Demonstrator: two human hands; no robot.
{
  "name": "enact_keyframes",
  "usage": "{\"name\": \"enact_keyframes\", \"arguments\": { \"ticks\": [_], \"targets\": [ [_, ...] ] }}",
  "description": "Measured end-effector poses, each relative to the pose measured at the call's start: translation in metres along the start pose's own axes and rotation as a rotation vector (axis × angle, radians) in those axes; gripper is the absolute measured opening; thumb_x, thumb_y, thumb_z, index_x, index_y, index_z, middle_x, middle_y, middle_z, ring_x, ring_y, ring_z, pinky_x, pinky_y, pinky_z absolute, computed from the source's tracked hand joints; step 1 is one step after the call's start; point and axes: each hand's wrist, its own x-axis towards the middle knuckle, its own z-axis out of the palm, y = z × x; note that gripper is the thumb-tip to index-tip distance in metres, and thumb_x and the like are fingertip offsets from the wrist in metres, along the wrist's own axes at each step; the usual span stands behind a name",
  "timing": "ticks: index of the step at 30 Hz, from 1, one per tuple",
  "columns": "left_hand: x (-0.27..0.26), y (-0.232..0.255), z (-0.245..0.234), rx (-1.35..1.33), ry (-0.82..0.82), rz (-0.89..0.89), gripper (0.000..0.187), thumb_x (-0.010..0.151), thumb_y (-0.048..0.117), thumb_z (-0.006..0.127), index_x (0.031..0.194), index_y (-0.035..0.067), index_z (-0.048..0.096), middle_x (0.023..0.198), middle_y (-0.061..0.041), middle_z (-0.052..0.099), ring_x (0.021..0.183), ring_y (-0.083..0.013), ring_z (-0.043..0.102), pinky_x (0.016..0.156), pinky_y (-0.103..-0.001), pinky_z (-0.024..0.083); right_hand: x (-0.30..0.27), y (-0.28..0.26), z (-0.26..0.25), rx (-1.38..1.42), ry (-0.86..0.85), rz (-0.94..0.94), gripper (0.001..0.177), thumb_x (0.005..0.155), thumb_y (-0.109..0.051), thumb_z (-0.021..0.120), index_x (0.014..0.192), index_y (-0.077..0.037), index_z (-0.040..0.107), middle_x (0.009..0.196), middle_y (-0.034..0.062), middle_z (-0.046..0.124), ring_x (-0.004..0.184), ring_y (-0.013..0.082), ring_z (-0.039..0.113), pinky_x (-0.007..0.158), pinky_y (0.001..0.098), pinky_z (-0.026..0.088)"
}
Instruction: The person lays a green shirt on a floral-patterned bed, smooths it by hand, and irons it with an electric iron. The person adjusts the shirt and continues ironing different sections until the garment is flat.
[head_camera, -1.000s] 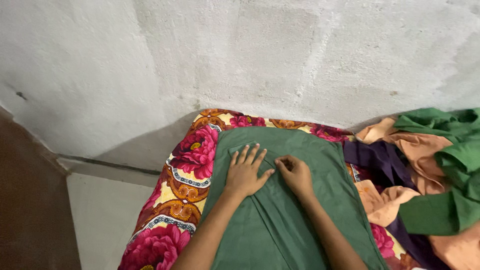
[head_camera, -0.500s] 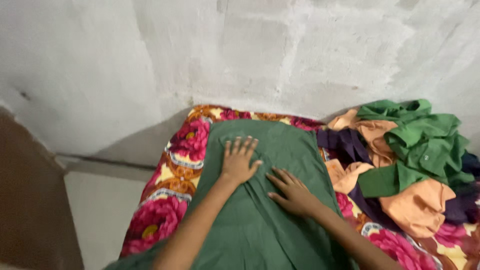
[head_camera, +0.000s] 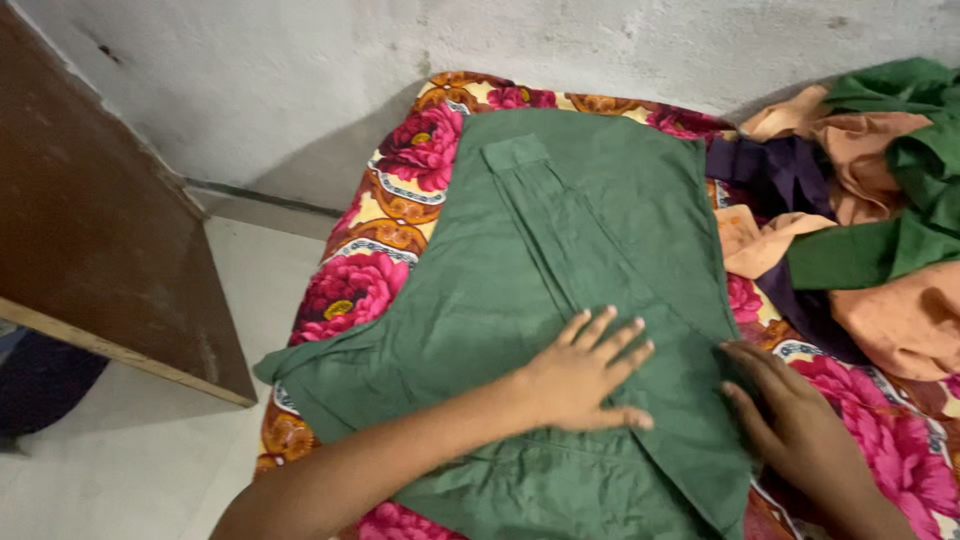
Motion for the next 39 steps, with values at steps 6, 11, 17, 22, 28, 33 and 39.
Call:
{"name": "enact_keyframes", "arguments": {
  "ticks": [6, 11, 17, 22, 28, 33, 39],
  "targets": [
    [-0.03, 0.078, -0.003, 0.005, 0.018, 0.203, 0.087, 0.093, 0.073, 0.041, 0.161, 0.018, 0.04, 0.17, -0.016, 0.033, 0.157, -0.0497, 0.028, 0.124, -0.067, 0.022, -0.001, 0.049, 0.009, 0.106, 0.135, 0.102, 0.036, 0.086, -0.023, 0.073, 0.117, -0.007, 0.072, 0.105, 0.0084, 0.075, 0.093, 0.0205, 0.072, 0.083, 0.0331, 0.056],
    [-0.029, 0.098, 0.017, 0.147, 0.023, 0.361, 0.064, 0.102, 0.046, 0.045, 0.161, 0.021, 0.041, 0.172, -0.009, 0.034, 0.157, -0.0443, 0.033, 0.123, -0.063, 0.029, -0.008, 0.066, 0.018, 0.346, 0.195, 0.276, 0.033, 0.088, -0.021, 0.076, 0.116, -0.004, 0.073, 0.093, 0.0075, 0.077, 0.084, 0.0126, 0.07, 0.078, 0.0289, 0.055],
    [-0.026, 0.099, 0.038, -0.243, -0.008, 0.503, 0.048, 0.115, 0.034, 0.04, 0.159, 0.016, 0.042, 0.168, -0.007, 0.035, 0.156, -0.0373, 0.039, 0.125, -0.054, 0.036, -0.002, 0.067, 0.019, 0.4, 0.23, 0.226, 0.041, 0.086, -0.022, 0.075, 0.123, -0.004, 0.067, 0.099, 0.0049, 0.076, 0.085, 0.0127, 0.07, 0.079, 0.0287, 0.054],
    [-0.002, 0.113, 0.01, 0.212, 0.097, 0.355, 0.066, 0.094, 0.049, 0.052, 0.157, 0.032, 0.044, 0.171, -0.003, 0.036, 0.159, -0.0342, 0.035, 0.126, -0.058, 0.029, -0.004, 0.057, 0.016, 0.237, 0.185, 0.223, 0.036, 0.089, -0.022, 0.073, 0.121, -0.008, 0.069, 0.092, 0.0074, 0.073, 0.085, 0.0187, 0.071, 0.078, 0.0324, 0.055],
    [-0.005, 0.114, -0.007, -0.065, 0.057, 0.328, 0.081, 0.095, 0.071, 0.043, 0.16, 0.022, 0.044, 0.169, -0.009, 0.037, 0.156, -0.0419, 0.032, 0.125, -0.064, 0.024, -0.004, 0.027, -0.003, 0.071, 0.114, 0.014, 0.04, 0.091, -0.019, 0.067, 0.129, -0.007, 0.063, 0.101, 0.0123, 0.066, 0.096, 0.0294, 0.065, 0.088, 0.0409, 0.052],
    [0.001, 0.119, -0.016, -0.155, 0.053, 0.345, 0.079, 0.098, 0.066, 0.047, 0.162, 0.02, 0.044, 0.171, -0.009, 0.036, 0.156, -0.044, 0.032, 0.123, -0.066, 0.023, -0.04, -0.009, -0.041, -0.031, 0.047, -0.059, 0.057, 0.083, -0.019, 0.072, 0.136, -0.004, 0.057, 0.135, 0.0188, 0.06, 0.116, 0.039, 0.061, 0.093, 0.0445, 0.048],
    [0.047, 0.156, -0.009, -0.204, 0.166, 0.398, 0.074, 0.098, 0.061, 0.054, 0.159, 0.02, 0.046, 0.172, -0.013, 0.034, 0.157, -0.0417, 0.032, 0.127, -0.063, 0.025, -0.111, 0.018, -0.093, -0.078, 0.29, 0.039, 0.045, 0.085, -0.012, 0.072, 0.129, -0.007, 0.064, 0.133, 0.0118, 0.066, 0.128, 0.0306, 0.063, 0.108, 0.0424, 0.047]
  ]
}}
